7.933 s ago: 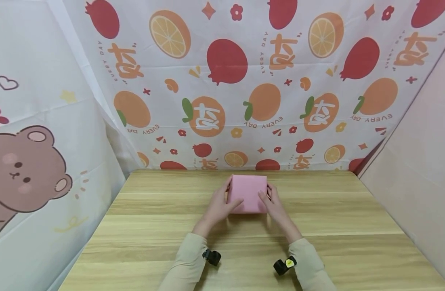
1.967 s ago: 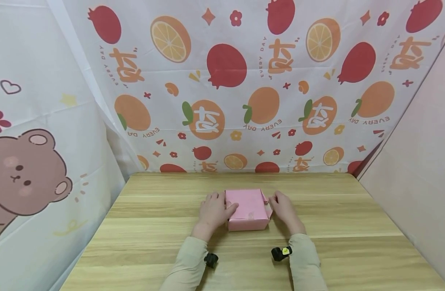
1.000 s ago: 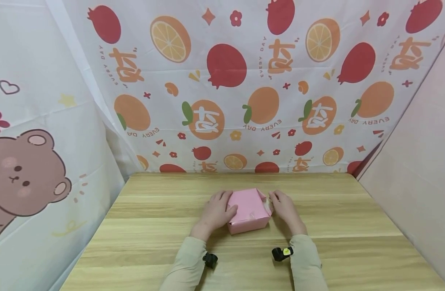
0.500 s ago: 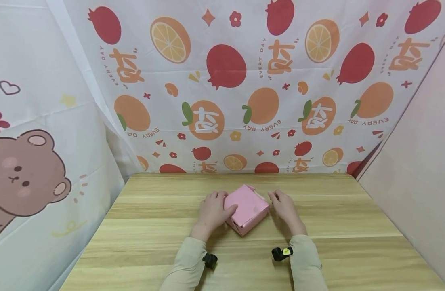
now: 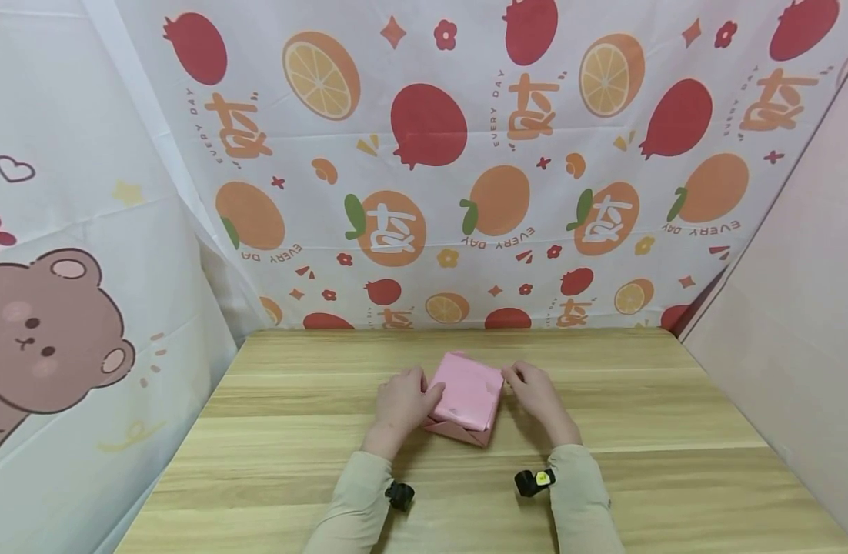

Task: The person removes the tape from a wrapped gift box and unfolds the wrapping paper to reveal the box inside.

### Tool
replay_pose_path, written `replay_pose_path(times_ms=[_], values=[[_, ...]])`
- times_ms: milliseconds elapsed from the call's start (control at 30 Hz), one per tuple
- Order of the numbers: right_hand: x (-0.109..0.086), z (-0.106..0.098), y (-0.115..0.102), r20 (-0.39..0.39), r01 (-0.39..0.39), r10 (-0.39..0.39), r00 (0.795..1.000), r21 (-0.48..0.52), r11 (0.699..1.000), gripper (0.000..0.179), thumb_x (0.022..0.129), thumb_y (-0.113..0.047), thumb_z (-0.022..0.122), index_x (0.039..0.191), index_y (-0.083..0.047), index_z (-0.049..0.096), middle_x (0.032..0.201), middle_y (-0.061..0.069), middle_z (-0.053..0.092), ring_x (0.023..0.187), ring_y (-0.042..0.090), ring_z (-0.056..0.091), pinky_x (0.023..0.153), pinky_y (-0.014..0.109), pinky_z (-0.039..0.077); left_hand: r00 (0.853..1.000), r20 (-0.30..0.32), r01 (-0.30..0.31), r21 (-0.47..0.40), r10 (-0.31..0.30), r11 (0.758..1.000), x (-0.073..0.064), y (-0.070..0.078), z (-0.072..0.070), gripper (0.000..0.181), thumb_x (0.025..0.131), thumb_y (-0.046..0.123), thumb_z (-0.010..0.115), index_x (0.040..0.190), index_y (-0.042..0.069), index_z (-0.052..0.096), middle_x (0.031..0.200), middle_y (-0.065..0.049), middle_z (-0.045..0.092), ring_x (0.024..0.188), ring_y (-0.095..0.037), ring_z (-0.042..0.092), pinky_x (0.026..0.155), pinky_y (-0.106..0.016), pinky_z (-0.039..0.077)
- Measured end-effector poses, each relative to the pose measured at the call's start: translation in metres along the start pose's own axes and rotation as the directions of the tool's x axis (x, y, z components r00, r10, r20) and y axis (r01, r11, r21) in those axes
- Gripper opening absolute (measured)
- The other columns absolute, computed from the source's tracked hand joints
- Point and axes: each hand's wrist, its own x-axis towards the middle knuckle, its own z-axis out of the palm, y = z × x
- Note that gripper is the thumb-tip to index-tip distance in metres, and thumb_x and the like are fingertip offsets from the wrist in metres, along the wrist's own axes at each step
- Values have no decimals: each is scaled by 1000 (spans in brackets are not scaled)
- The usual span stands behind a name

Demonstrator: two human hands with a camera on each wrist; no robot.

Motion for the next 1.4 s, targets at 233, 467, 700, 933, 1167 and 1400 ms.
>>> replay_pose_path(times_ms=[233,467,700,933,1167,1400], values=[[-1,2,-6,0,3,-3,1000,12,1000,29,91,-39,47,79,-15,57,71,1,54,66,14,48,59,26,40,1000,-9,-28,1,28,1000,-1,1,-1,43,81,52,53,54,21,44,47,7,43,46,-11,41,46,-27,28],[-3,1,-13,2,-1,1,1000,92,996,21,86,-38,56,82,-17,53,76,1,50,71,15,46,59,26,39,999,13,-36,-6,36,999,0,1,3,48,82,55,50,48,21,43,46,7,43,44,-11,40,43,-26,28],[-1,4,-20,-12,88,-87,996,24,996,27,79,-37,66,75,-15,50,75,1,47,68,14,43,57,25,36,998,29,-48,-7,48,999,1,1,7,47,82,56,50,50,21,44,46,7,43,44,-10,39,43,-25,27],[-2,6,-23,-2,131,-131,991,-31,991,25,79,-33,66,74,-15,49,79,2,47,71,14,43,59,26,36,999,27,-36,-1,36,999,1,3,6,40,80,54,53,58,22,45,57,5,45,52,-12,42,45,-26,29],[-2,7,-25,-37,151,-153,988,-58,987,17,81,-25,65,74,-17,52,82,-1,48,71,12,45,61,24,39,999,39,-18,-9,18,1000,1,4,5,39,79,55,53,63,21,46,61,4,46,55,-13,43,46,-26,30],[-3,8,-25,-85,175,-178,980,-40,984,13,81,-20,64,73,-15,56,81,0,51,70,12,46,62,24,39,999,36,-18,-18,19,1000,0,4,4,38,79,55,54,64,20,46,62,4,46,55,-13,43,47,-26,30]])
